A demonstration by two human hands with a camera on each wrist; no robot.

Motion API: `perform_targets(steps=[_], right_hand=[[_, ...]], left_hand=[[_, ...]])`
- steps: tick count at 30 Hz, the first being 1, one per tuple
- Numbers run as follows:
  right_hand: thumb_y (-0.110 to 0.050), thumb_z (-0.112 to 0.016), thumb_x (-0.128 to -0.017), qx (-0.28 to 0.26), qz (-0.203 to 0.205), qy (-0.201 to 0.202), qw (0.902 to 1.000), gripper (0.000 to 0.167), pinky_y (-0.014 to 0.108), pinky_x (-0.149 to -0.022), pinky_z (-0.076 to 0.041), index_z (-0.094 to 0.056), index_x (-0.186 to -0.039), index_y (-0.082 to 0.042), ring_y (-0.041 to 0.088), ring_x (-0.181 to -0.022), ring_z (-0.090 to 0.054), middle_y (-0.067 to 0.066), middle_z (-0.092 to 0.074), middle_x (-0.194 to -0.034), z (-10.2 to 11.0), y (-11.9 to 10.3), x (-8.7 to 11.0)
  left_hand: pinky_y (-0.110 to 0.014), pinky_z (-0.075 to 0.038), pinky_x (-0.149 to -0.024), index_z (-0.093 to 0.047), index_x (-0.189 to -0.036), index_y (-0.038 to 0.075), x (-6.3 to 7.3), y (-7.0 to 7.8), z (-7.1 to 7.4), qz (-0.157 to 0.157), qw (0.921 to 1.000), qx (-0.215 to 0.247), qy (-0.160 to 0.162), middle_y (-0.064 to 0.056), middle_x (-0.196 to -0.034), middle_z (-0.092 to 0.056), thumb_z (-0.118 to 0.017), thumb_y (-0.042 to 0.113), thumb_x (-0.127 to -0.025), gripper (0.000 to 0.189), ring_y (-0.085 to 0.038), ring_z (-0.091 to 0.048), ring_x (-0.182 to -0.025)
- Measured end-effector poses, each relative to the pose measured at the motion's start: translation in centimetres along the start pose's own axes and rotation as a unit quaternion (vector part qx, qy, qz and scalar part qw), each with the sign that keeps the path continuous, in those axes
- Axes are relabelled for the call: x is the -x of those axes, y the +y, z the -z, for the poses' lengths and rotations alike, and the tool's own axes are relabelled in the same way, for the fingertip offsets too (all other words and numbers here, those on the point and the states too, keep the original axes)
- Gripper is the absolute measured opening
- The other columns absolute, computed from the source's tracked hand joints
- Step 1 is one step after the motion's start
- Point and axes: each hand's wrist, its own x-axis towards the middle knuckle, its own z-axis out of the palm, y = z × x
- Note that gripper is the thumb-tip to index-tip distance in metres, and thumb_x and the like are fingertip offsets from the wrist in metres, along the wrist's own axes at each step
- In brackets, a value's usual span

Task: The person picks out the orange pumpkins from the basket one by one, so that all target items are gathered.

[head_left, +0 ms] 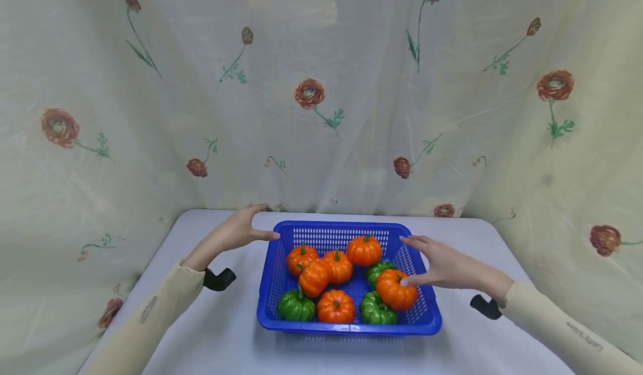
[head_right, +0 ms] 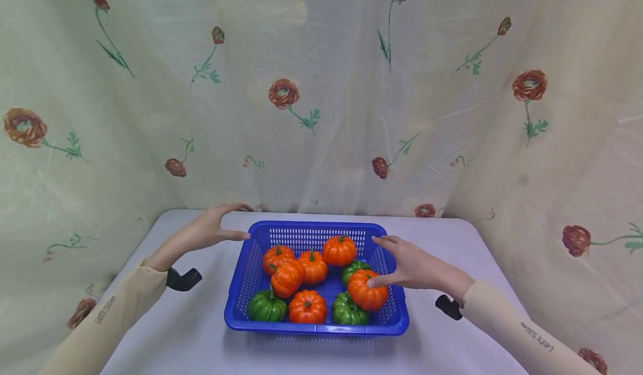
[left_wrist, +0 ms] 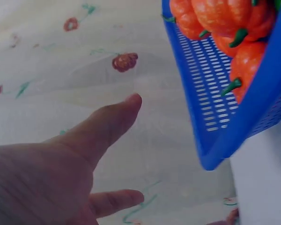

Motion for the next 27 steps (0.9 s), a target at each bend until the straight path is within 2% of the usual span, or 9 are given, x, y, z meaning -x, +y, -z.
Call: perform_targets(steps=[2,4,6,8,11,15,19,24,27], right_hand=[[-0.058,-0.073,-0.076,-0.015,0.004,-0.017,0.9997,0.092,0.065,-0.096,-0.045,-0.043,-0.143,-0.002,0.049,-0.128,-0.043,0.028,-0.043,-0.143,-0.7,0.0,0.1],[-0.056,-0.075,-0.076,-0.029,0.009,-0.03,0.9991,0.09,0.063,-0.098,-0.045,-0.046,-0.14,0.0,0.048,-0.127,-0.045,0.027,-0.047,-0.14,-1.3,0.0,0.1],[-0.054,-0.076,-0.075,-0.039,0.015,-0.04,0.9983,0.088,0.062,-0.099,-0.044,-0.048,-0.137,0.002,0.046,-0.126,-0.047,0.026,-0.05,-0.138,-1.9,0.1,0.1],[-0.051,-0.078,-0.074,-0.05,0.014,-0.048,0.9975,0.087,0.061,-0.1,-0.044,-0.049,-0.136,0.003,0.044,-0.125,-0.049,0.025,-0.051,-0.137,-2.3,0.1,0.1],[-0.045,-0.081,-0.073,-0.055,0.017,-0.059,0.9966,0.082,0.058,-0.1,-0.046,-0.051,-0.133,0.003,0.04,-0.121,-0.053,0.023,-0.054,-0.134,-2.8,0.1,0.1],[-0.038,-0.083,-0.073,-0.056,0.01,-0.066,0.9962,0.074,0.056,-0.099,-0.048,-0.053,-0.13,0.0,0.036,-0.118,-0.056,0.02,-0.056,-0.131,-3.2,0.0,0.1],[-0.034,-0.083,-0.073,-0.067,0.005,-0.064,0.9957,0.072,0.055,-0.098,-0.049,-0.053,-0.13,-0.001,0.033,-0.116,-0.057,0.018,-0.058,-0.13,-3.5,0.0,0.1],[-0.033,-0.082,-0.075,-0.09,0.015,-0.061,0.994,0.071,0.055,-0.097,-0.05,-0.052,-0.131,-0.003,0.031,-0.113,-0.059,0.016,-0.059,-0.128,-3.8,-0.2,0.1],[-0.035,-0.082,-0.075,-0.097,0.021,-0.055,0.9935,0.071,0.054,-0.097,-0.05,-0.051,-0.132,-0.004,0.03,-0.113,-0.059,0.015,-0.059,-0.128,-4.2,-0.2,0.0]], left_hand=[[-0.06,-0.046,-0.099,-0.032,-0.149,0.003,0.2,-0.9,-0.5,0.022,0.9997,0.01,-0.002,-0.027,-0.151,-0.033,-0.074,0.045,-0.082,0.089,-0.045,-0.043,-0.131],[-0.053,-0.054,-0.091,-0.035,-0.147,0.002,0.4,-1.7,-1.1,0.051,0.9979,0.038,-0.01,-0.029,-0.149,-0.035,-0.074,0.043,-0.083,0.086,-0.044,-0.054,-0.121],[-0.047,-0.059,-0.083,-0.036,-0.146,0.001,0.4,-2.5,-1.8,0.082,0.993,0.082,-0.022,-0.031,-0.146,-0.038,-0.073,0.041,-0.084,0.082,-0.042,-0.06,-0.112],[-0.043,-0.06,-0.078,-0.038,-0.144,-0.001,0.4,-3.3,-2.5,0.103,0.9837,0.143,-0.036,-0.032,-0.141,-0.043,-0.072,0.037,-0.087,0.076,-0.04,-0.063,-0.108],[-0.043,-0.06,-0.08,-0.041,-0.14,-0.005,0.4,-4.6,-3.8,0.12,0.9573,0.254,-0.07,-0.03,-0.131,-0.053,-0.067,0.029,-0.091,0.065,-0.037,-0.065,-0.106],[-0.042,-0.059,-0.082,-0.046,-0.136,-0.007,0.5,-6.5,-5.3,0.134,0.9099,0.379,-0.101,-0.024,-0.119,-0.063,-0.063,0.019,-0.094,0.052,-0.031,-0.069,-0.097],[-0.038,-0.059,-0.084,-0.046,-0.137,-0.005,0.7,-7.9,-6.6,0.128,0.8807,0.443,-0.107,-0.018,-0.116,-0.065,-0.066,0.017,-0.091,0.054,-0.025,-0.069,-0.096],[-0.035,-0.057,-0.089,-0.039,-0.141,-0.005,1.0,-8.9,-7.8,0.115,0.8465,0.505,-0.121,-0.015,-0.116,-0.065,-0.066,0.013,-0.091,0.06,-0.022,-0.069,-0.099],[-0.032,-0.057,-0.088,-0.034,-0.144,-0.006,1.1,-9.4,-8.3,0.105,0.8288,0.533,-0.135,-0.011,-0.113,-0.067,-0.063,0.012,-0.094,0.061,-0.019,-0.069,-0.098]])
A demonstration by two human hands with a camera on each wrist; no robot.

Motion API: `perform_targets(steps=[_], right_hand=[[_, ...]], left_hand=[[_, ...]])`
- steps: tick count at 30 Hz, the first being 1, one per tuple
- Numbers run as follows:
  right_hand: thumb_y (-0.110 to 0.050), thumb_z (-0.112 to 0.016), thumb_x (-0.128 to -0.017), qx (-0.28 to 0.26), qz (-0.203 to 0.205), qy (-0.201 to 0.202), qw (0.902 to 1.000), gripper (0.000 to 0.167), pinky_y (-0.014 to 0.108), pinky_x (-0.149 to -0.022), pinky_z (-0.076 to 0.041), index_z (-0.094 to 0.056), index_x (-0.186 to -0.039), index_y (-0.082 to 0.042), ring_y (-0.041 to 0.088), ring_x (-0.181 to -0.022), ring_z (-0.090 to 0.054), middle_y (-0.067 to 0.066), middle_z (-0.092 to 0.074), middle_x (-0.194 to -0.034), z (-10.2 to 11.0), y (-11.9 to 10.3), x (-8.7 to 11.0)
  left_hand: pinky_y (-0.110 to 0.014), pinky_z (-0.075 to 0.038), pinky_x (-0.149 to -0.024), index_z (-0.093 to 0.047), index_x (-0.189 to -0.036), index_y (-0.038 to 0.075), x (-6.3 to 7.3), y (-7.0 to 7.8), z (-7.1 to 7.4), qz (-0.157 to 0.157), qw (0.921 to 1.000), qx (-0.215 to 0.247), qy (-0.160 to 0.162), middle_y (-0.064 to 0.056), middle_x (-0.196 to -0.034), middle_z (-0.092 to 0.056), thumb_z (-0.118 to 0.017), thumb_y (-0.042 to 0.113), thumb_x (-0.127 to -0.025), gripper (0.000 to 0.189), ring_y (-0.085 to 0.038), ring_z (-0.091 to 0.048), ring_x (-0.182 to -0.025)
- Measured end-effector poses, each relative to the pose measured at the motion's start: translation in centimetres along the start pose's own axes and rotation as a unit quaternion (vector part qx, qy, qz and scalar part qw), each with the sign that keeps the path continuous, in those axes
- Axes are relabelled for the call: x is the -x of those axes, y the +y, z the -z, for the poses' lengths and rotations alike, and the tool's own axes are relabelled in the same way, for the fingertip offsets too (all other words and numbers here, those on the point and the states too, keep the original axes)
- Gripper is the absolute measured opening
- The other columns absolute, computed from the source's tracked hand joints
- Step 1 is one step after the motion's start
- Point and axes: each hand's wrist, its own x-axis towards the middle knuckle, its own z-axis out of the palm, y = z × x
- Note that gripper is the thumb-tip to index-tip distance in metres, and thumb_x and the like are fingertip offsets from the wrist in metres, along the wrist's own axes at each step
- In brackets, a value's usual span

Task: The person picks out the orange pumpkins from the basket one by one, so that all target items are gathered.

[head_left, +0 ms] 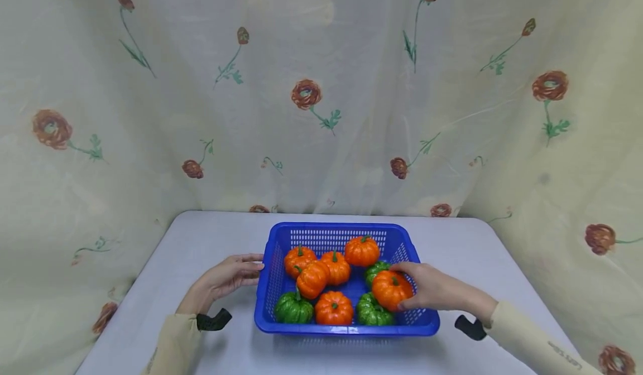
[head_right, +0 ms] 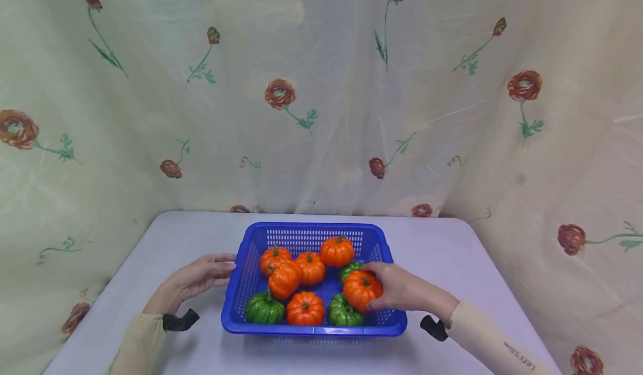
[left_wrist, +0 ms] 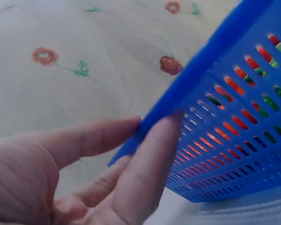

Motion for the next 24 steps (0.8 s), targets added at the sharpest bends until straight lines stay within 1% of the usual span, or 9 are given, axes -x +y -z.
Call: perform_targets(steps=[2,5,11,14,18,21,24], right_hand=[[-0.036,-0.082,-0.075,-0.008,0.002,0.005,1.0,0.072,0.055,-0.098,-0.05,-0.051,-0.132,-0.004,0.03,-0.114,-0.058,0.015,-0.058,-0.129,-0.2,0.0,0.0],[-0.037,-0.082,-0.075,-0.022,0.001,0.013,0.9997,0.073,0.056,-0.098,-0.049,-0.052,-0.132,-0.004,0.03,-0.114,-0.057,0.014,-0.057,-0.13,-0.5,0.0,0.0],[-0.036,-0.08,-0.075,-0.053,-0.008,0.031,0.9981,0.074,0.056,-0.1,-0.047,-0.05,-0.135,-0.004,0.031,-0.118,-0.053,0.015,-0.055,-0.133,-1.0,0.1,0.1],[-0.035,-0.079,-0.076,-0.062,-0.002,0.041,0.9972,0.075,0.056,-0.1,-0.047,-0.049,-0.137,-0.004,0.032,-0.119,-0.053,0.015,-0.054,-0.134,-0.8,0.2,0.3],[-0.035,-0.078,-0.076,-0.061,0.009,0.063,0.9961,0.075,0.057,-0.099,-0.048,-0.048,-0.137,-0.004,0.035,-0.119,-0.052,0.017,-0.054,-0.133,0.1,0.4,0.8],[-0.032,-0.077,-0.078,-0.072,0.013,0.08,0.9941,0.073,0.059,-0.099,-0.047,-0.047,-0.137,-0.002,0.038,-0.121,-0.051,0.018,-0.053,-0.133,1.4,0.7,1.3],[-0.028,-0.076,-0.08,-0.088,0.023,0.098,0.991,0.072,0.06,-0.101,-0.044,-0.045,-0.138,0.0,0.042,-0.124,-0.049,0.02,-0.05,-0.136,2.9,1.3,1.7]], left_hand=[[-0.03,-0.058,-0.086,-0.03,-0.144,-0.008,0.2,-0.1,-0.1,0.0,0.9997,0.018,-0.016,-0.009,-0.11,-0.068,-0.059,0.01,-0.095,0.059,-0.017,-0.069,-0.095],[-0.03,-0.058,-0.084,-0.026,-0.145,-0.009,0.1,-0.3,0.1,0.003,0.9989,0.035,-0.03,-0.007,-0.107,-0.068,-0.056,0.008,-0.097,0.059,-0.016,-0.07,-0.093],[-0.031,-0.058,-0.086,-0.025,-0.145,-0.007,-0.5,-0.4,0.5,0.008,0.9983,0.045,-0.035,-0.007,-0.107,-0.068,-0.053,0.006,-0.098,0.057,-0.017,-0.069,-0.095],[-0.031,-0.058,-0.087,-0.026,-0.145,-0.007,-0.5,-0.2,0.5,0.005,0.9981,0.047,-0.04,-0.008,-0.108,-0.068,-0.053,0.006,-0.098,0.056,-0.017,-0.069,-0.096],[-0.031,-0.057,-0.088,-0.025,-0.145,-0.006,-0.5,0.0,0.5,0.01,0.9978,0.048,-0.045,-0.008,-0.109,-0.067,-0.056,0.007,-0.096,0.059,-0.017,-0.069,-0.096],[-0.031,-0.057,-0.088,-0.025,-0.145,-0.005,-0.5,0.0,0.5,0.017,0.9977,0.047,-0.047,-0.008,-0.11,-0.067,-0.057,0.008,-0.096,0.06,-0.017,-0.069,-0.097],[-0.031,-0.057,-0.088,-0.027,-0.144,-0.005,-0.5,0.0,0.4,0.021,0.9976,0.049,-0.045,-0.008,-0.11,-0.067,-0.058,0.008,-0.095,0.059,-0.018,-0.069,-0.096]])
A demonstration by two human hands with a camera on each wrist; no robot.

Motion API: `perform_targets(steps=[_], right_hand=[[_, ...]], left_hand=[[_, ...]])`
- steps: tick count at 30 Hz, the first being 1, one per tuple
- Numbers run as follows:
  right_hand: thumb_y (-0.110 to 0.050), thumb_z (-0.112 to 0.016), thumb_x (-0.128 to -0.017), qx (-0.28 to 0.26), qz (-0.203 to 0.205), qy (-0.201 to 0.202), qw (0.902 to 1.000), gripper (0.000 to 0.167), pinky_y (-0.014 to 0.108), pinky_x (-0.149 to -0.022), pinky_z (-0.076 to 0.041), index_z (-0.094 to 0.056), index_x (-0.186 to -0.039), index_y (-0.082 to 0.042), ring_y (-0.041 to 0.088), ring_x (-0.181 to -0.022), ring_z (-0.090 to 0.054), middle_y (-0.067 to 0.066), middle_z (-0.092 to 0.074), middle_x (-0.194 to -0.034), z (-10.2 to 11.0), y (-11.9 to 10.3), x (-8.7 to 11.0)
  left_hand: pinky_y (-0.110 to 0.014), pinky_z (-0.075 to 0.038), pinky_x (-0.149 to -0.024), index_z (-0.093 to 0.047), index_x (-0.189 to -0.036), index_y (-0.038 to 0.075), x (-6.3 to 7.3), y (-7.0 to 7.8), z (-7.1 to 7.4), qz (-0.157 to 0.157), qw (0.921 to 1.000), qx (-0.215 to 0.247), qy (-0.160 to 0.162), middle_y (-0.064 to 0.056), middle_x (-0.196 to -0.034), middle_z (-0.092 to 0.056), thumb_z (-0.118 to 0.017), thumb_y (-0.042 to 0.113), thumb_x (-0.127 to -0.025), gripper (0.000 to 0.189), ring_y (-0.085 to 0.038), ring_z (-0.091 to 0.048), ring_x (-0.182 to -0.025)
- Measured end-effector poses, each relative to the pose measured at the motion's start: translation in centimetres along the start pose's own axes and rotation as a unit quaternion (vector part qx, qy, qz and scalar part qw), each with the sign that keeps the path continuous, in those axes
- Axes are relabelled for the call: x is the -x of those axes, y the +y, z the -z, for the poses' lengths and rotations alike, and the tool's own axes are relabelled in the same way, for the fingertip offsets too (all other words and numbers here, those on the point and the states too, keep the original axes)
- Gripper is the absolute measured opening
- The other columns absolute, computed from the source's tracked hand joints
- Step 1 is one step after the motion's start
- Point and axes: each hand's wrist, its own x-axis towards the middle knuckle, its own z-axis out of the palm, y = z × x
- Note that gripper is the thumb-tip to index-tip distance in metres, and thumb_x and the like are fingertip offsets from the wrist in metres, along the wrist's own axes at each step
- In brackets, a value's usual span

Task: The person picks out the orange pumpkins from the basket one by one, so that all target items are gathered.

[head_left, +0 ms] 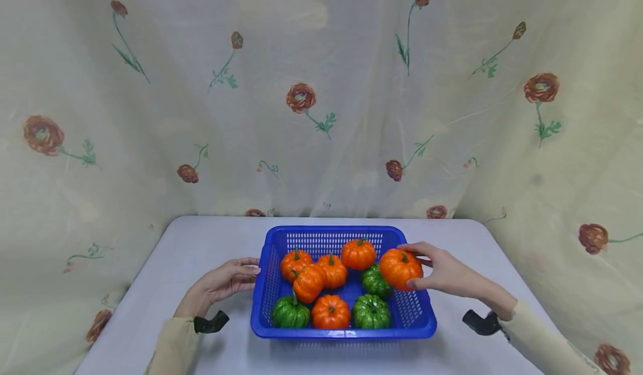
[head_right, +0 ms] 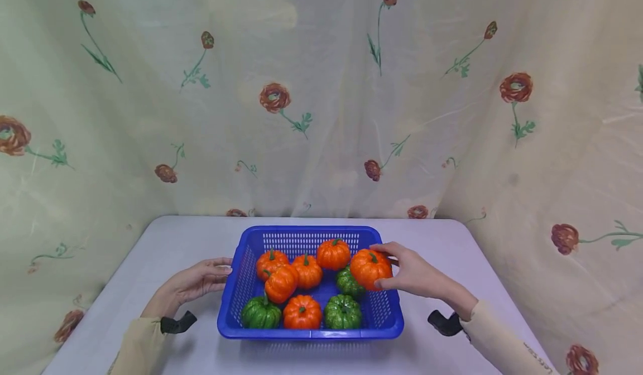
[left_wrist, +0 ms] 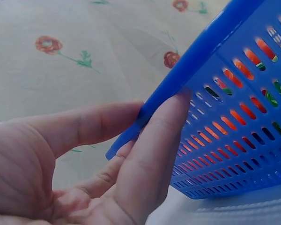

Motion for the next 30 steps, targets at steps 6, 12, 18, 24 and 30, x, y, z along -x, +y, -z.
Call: perform_targets(steps=[6,12,18,24,30], right_hand=[[-0.02,-0.074,-0.083,-0.002,-0.01,0.036,0.9993,0.072,0.06,-0.099,-0.046,-0.038,-0.141,0.003,0.048,-0.127,-0.044,0.026,-0.043,-0.142,3.3,1.8,0.0],[-0.018,-0.072,-0.083,0.003,-0.055,0.059,0.9967,0.072,0.054,-0.093,-0.053,-0.037,-0.141,0.005,0.048,-0.124,-0.045,0.028,-0.045,-0.138,4.7,5.2,-0.3],[-0.023,-0.071,-0.084,0.009,-0.098,0.057,0.9935,0.072,0.055,-0.092,-0.053,-0.037,-0.14,0.007,0.046,-0.12,-0.046,0.03,-0.045,-0.135,4.4,8.6,-1.0],[-0.025,-0.069,-0.086,-0.009,-0.138,0.054,0.9889,0.075,0.059,-0.1,-0.046,-0.032,-0.142,0.008,0.047,-0.123,-0.043,0.032,-0.04,-0.139,3.8,11.9,-2.1],[-0.024,-0.067,-0.088,-0.026,-0.178,0.056,0.9821,0.076,0.064,-0.106,-0.036,-0.028,-0.143,0.01,0.05,-0.126,-0.037,0.036,-0.033,-0.143,3.3,14.1,-3.0]], left_hand=[[-0.031,-0.058,-0.085,-0.027,-0.143,-0.006,0.0,-0.1,0.0,-0.004,1.0,0.008,-0.003,-0.009,-0.108,-0.067,-0.058,0.007,-0.095,0.058,-0.018,-0.07,-0.094],[-0.031,-0.058,-0.084,-0.027,-0.143,-0.004,0.0,-0.1,0.1,0.001,0.9998,0.02,-0.001,-0.01,-0.108,-0.067,-0.057,0.006,-0.096,0.057,-0.018,-0.07,-0.093],[-0.031,-0.058,-0.084,-0.029,-0.142,-0.002,-0.1,-0.3,0.1,0.005,0.9997,0.022,0.006,-0.009,-0.108,-0.067,-0.058,0.006,-0.095,0.055,-0.018,-0.07,-0.092],[-0.031,-0.058,-0.085,-0.031,-0.14,0.0,-0.3,-0.4,0.2,0.004,0.9998,0.02,0.006,-0.008,-0.108,-0.066,-0.058,0.006,-0.095,0.052,-0.017,-0.069,-0.093],[-0.032,-0.058,-0.086,-0.031,-0.14,-0.001,-0.3,-0.4,0.2,0.0,0.9997,0.023,0.003,-0.009,-0.108,-0.066,-0.058,0.005,-0.095,0.053,-0.018,-0.069,-0.093]])
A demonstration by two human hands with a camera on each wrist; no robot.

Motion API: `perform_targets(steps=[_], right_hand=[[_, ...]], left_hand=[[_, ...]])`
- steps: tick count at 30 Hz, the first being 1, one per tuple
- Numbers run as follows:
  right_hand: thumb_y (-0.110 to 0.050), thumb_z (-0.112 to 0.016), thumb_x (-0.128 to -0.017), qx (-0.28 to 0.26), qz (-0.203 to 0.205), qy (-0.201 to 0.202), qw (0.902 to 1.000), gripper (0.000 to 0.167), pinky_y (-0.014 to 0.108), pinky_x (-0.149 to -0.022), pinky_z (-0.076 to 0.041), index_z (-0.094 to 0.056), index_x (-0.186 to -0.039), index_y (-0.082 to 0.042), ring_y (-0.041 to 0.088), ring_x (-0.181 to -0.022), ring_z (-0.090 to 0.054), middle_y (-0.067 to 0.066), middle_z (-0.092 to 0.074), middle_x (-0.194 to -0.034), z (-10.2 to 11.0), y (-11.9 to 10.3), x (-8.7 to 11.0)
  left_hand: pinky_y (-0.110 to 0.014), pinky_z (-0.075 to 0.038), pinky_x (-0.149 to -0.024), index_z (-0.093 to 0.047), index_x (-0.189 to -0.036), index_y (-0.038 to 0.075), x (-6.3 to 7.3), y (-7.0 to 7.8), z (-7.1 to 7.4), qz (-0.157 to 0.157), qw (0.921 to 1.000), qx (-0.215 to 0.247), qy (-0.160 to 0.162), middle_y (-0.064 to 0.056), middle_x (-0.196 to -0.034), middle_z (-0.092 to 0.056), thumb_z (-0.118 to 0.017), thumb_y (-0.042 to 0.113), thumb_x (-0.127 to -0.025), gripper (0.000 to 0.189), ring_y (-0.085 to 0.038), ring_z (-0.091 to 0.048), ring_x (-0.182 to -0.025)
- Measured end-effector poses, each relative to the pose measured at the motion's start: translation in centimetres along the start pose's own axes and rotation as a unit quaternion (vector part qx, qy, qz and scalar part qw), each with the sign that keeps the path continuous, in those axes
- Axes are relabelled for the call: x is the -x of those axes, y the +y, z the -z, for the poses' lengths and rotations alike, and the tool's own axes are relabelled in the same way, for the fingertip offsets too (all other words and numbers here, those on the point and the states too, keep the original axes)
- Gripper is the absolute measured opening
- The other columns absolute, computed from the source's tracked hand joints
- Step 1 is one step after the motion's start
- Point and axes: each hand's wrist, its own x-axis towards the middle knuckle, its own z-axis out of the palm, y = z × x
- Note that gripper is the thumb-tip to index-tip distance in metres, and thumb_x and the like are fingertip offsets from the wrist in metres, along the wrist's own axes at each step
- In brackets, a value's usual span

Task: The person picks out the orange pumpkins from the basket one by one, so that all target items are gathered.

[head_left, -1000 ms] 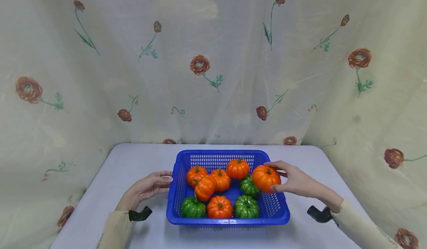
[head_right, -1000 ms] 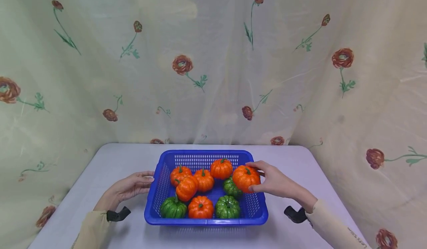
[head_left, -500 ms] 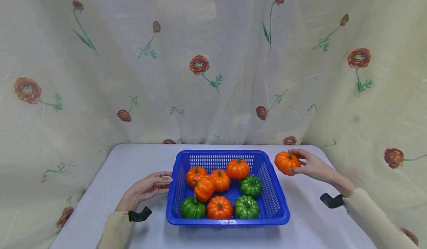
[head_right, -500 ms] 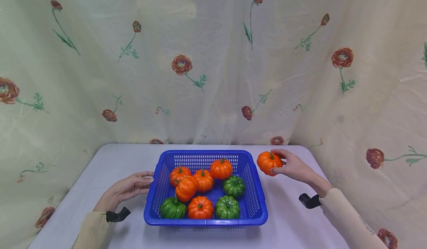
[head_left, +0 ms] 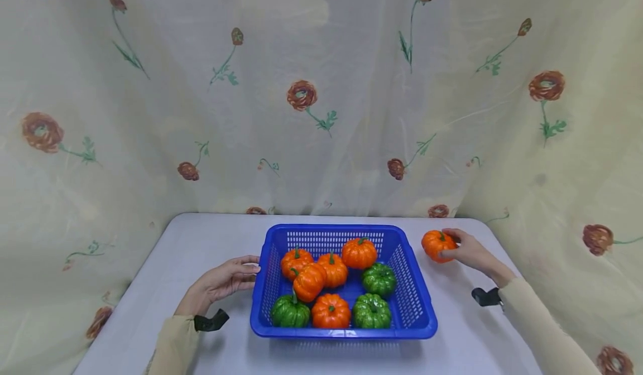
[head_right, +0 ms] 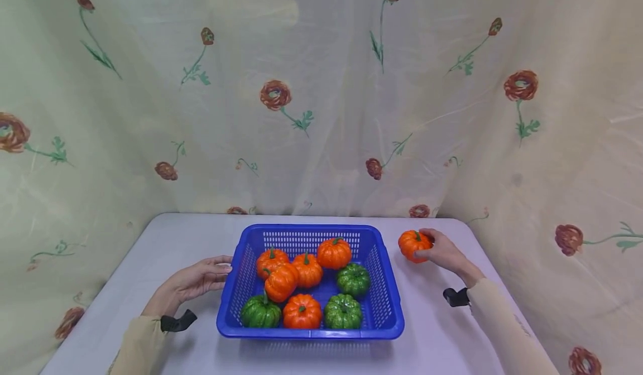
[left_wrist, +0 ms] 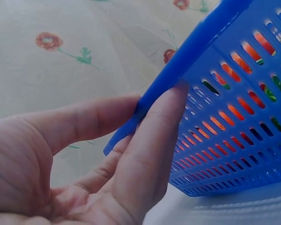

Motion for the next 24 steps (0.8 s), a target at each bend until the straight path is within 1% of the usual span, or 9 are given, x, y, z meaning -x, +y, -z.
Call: perform_targets(steps=[5,13,17,24], right_hand=[[-0.023,-0.066,-0.088,-0.006,-0.024,-0.007,0.9997,0.076,0.067,-0.108,-0.03,-0.026,-0.144,0.011,0.05,-0.125,-0.036,0.037,-0.03,-0.144,-0.5,0.9,-0.8],[-0.021,-0.067,-0.088,-0.013,-0.04,-0.016,0.999,0.077,0.066,-0.109,-0.03,-0.026,-0.144,0.01,0.049,-0.126,-0.035,0.036,-0.029,-0.145,-1.6,2.2,-1.4],[-0.021,-0.067,-0.088,-0.016,-0.043,-0.017,0.9988,0.077,0.066,-0.109,-0.029,-0.025,-0.145,0.01,0.05,-0.128,-0.034,0.036,-0.028,-0.146,-1.9,2.4,-1.5],[-0.021,-0.068,-0.087,-0.011,-0.033,-0.013,0.9993,0.078,0.066,-0.109,-0.03,-0.025,-0.144,0.01,0.052,-0.129,-0.033,0.037,-0.029,-0.145,-2.1,2.3,-1.4]], left_hand=[[-0.032,-0.058,-0.086,-0.028,-0.142,-0.001,0.0,0.0,0.0,0.003,1.0,0.001,0.006,-0.009,-0.109,-0.066,-0.059,0.006,-0.095,0.056,-0.019,-0.068,-0.095],[-0.031,-0.058,-0.085,-0.03,-0.14,-0.001,-0.2,-0.1,0.0,0.0,1.0,0.001,0.005,-0.01,-0.109,-0.066,-0.056,0.005,-0.096,0.052,-0.019,-0.068,-0.095],[-0.031,-0.058,-0.085,-0.031,-0.138,0.0,-0.1,-0.1,0.1,-0.001,1.0,0.005,-0.004,-0.009,-0.108,-0.066,-0.055,0.004,-0.096,0.048,-0.018,-0.068,-0.094],[-0.031,-0.058,-0.085,-0.034,-0.135,0.002,0.2,-0.1,0.1,-0.004,0.9997,0.017,-0.019,-0.009,-0.108,-0.066,-0.053,0.004,-0.097,0.043,-0.017,-0.068,-0.093]])
